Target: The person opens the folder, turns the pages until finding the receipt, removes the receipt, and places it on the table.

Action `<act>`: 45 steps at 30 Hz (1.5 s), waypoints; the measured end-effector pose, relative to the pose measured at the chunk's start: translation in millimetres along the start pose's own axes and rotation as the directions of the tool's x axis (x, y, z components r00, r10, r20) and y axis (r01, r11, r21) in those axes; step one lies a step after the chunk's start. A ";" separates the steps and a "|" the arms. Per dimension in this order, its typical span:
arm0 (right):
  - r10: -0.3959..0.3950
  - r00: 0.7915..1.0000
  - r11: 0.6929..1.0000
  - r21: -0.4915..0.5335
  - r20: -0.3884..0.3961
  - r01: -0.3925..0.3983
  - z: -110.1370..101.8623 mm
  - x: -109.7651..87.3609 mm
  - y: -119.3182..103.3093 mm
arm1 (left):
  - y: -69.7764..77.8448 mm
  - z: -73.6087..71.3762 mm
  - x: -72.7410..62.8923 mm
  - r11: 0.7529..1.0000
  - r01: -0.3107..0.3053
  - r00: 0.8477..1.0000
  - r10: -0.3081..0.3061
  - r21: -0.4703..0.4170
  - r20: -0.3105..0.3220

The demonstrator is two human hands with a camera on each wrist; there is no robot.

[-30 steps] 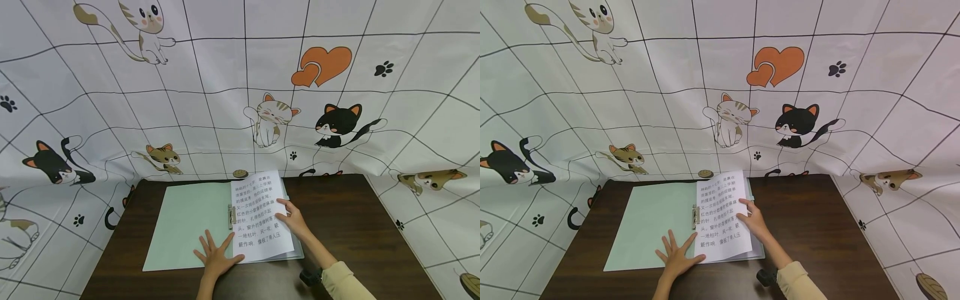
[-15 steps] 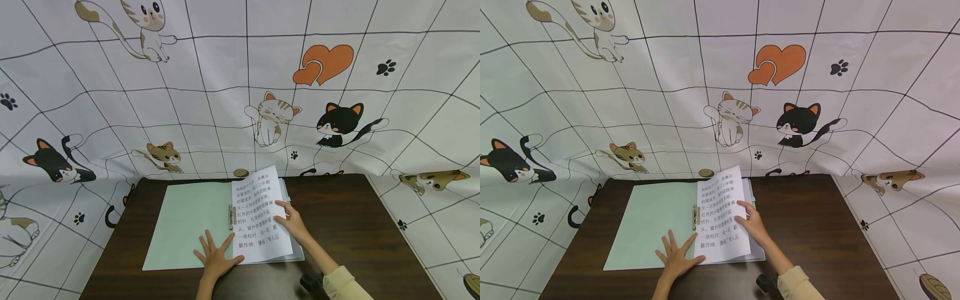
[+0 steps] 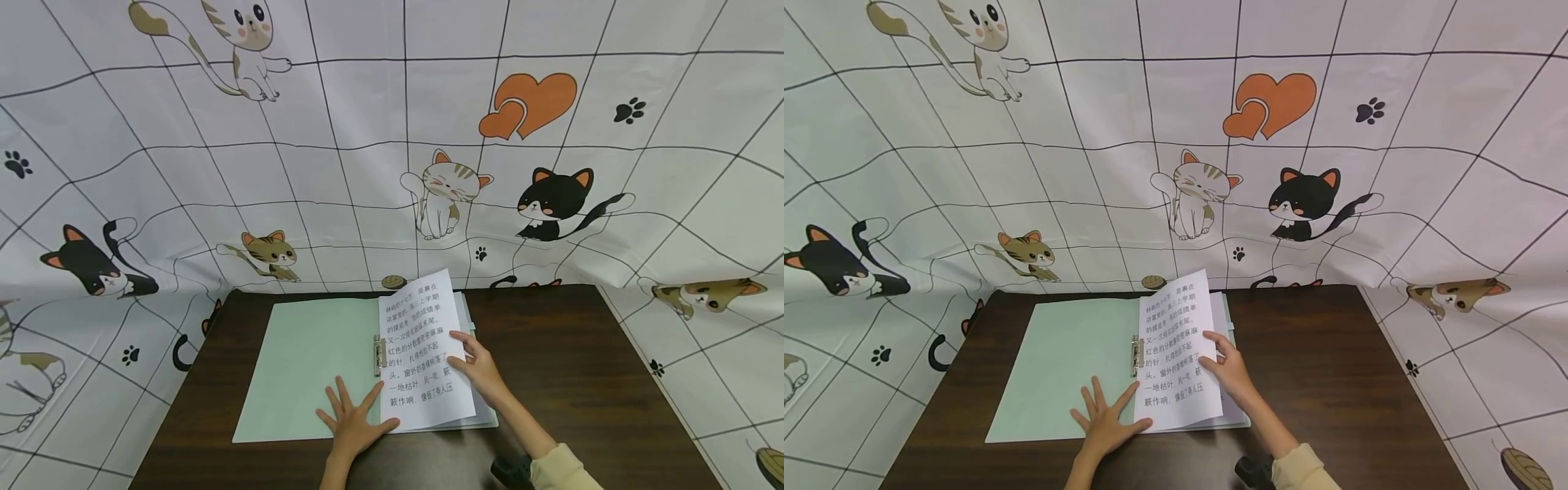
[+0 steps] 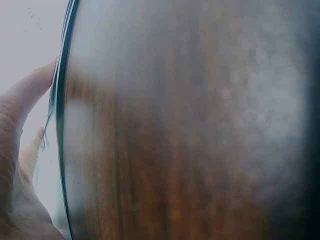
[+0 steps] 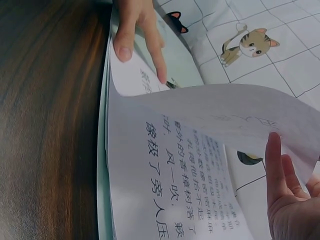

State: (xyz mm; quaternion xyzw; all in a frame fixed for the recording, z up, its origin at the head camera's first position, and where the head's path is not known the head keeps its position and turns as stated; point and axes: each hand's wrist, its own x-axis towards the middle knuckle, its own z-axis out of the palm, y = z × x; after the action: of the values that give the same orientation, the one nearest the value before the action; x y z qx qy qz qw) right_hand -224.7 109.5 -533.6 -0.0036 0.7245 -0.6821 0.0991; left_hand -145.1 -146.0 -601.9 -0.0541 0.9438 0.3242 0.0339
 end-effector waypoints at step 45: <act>-0.017 1.000 0.991 0.132 -0.010 0.019 17.2 -36.0 3.1 | 1.0 1.1 -4.7 1.000 -0.010 1.000 0.010 -0.014 -0.011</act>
State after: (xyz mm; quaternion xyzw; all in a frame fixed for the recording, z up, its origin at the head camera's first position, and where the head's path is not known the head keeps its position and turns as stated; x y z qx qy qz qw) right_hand -186.5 97.9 -532.6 -0.0004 0.6783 -0.7293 0.0897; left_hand -140.6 -144.1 -601.7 -0.0514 0.9419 0.3307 0.0267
